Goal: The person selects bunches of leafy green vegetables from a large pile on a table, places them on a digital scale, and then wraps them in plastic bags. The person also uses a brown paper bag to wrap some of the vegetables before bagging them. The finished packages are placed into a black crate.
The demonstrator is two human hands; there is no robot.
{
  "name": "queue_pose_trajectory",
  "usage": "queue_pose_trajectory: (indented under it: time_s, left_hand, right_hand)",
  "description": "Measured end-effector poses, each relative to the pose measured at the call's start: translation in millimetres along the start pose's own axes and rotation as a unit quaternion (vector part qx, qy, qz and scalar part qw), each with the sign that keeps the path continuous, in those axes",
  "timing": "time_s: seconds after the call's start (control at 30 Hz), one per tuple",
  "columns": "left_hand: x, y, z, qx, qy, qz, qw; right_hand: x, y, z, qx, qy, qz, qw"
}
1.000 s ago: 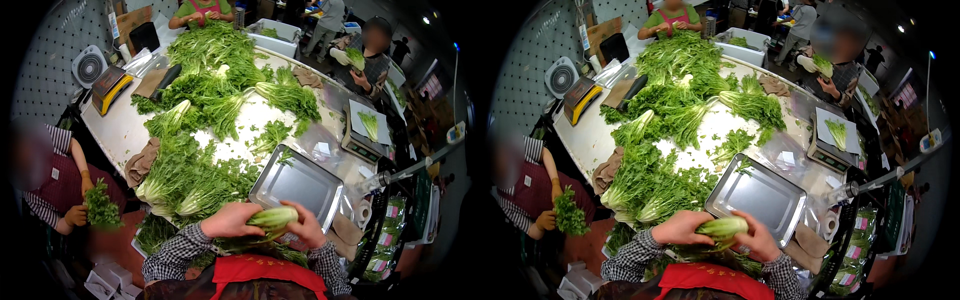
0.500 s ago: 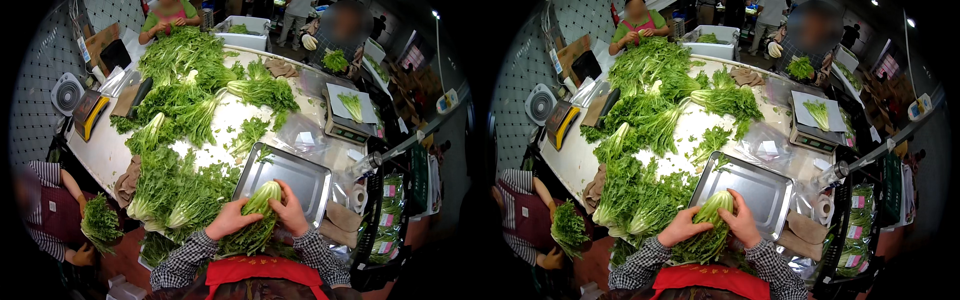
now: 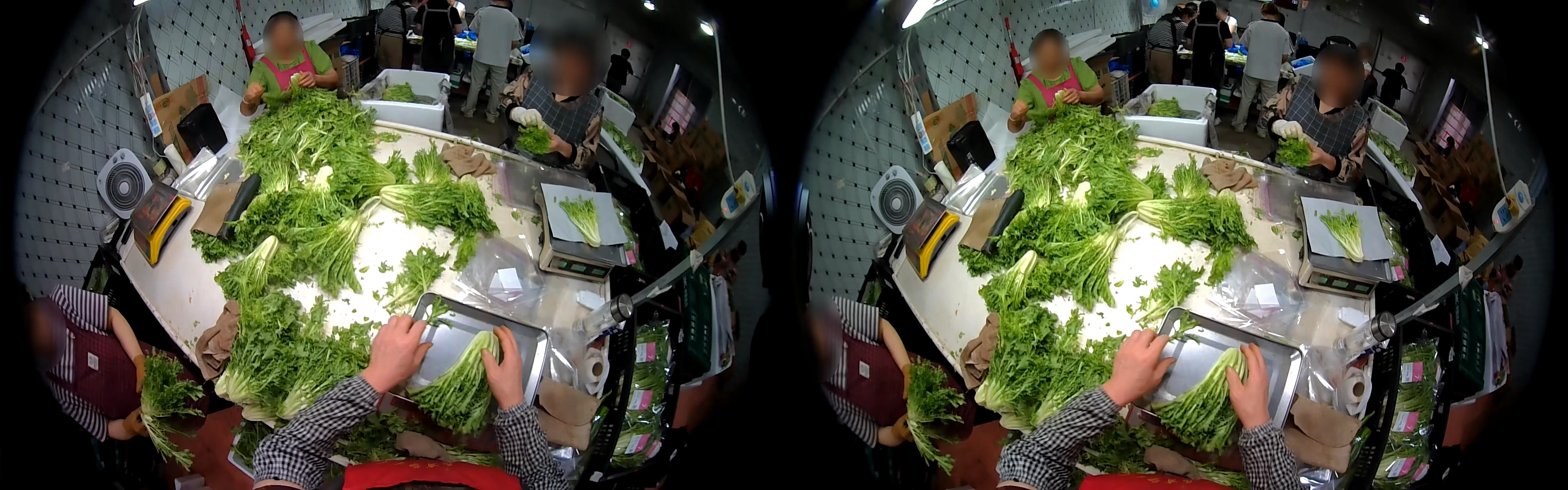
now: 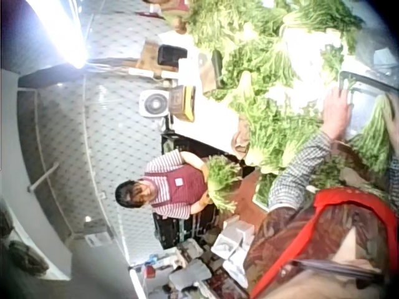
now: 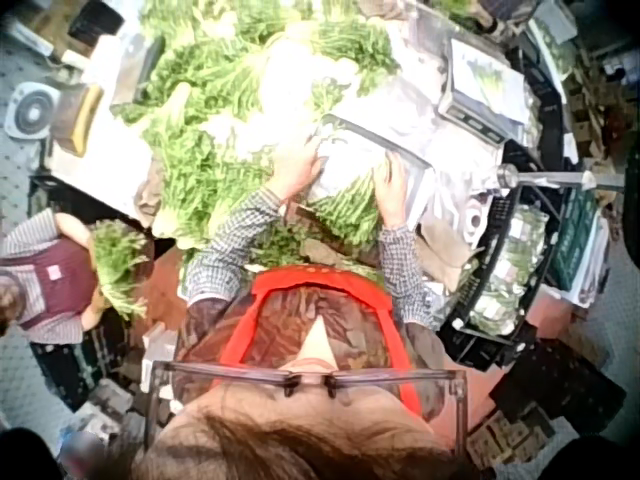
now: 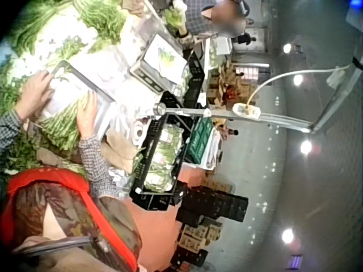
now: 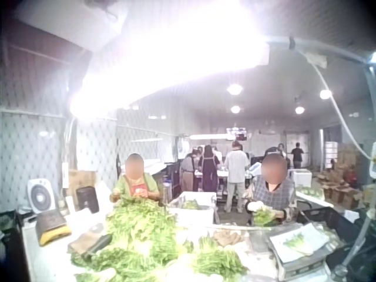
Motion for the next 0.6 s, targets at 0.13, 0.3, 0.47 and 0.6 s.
queue_pose_trajectory:
  time_s: [0.13,0.3,0.47,0.6]
  left_hand:
    - [36.5,13.2,39.2,0.0,0.001,0.08,0.997]
    - [25.0,47.7,51.9,0.01,-0.079,-0.02,0.997]
    - [-0.6,146.8,49.8,-0.146,-0.059,0.173,0.972]
    - [-18.0,209.9,78.6,-0.263,0.019,0.184,0.947]
  right_hand:
    - [-0.7,12.1,-4.8,0.017,0.003,0.063,0.998]
    - [-4.0,6.8,-7.9,0.051,-0.009,0.117,0.992]
    - [-1.7,2.8,-2.0,0.061,-0.004,0.141,0.988]
    - [-2.8,15.1,1.9,0.078,-0.003,0.16,0.984]
Point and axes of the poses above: each hand's wrist, its own z-axis towards the middle knuckle, its own x-axis out of the palm, y = z × x, the point moved 2 cm from there along z, towards the middle knuckle, and after that the axes turned 15 degrees about y, right-handed, at the moved point
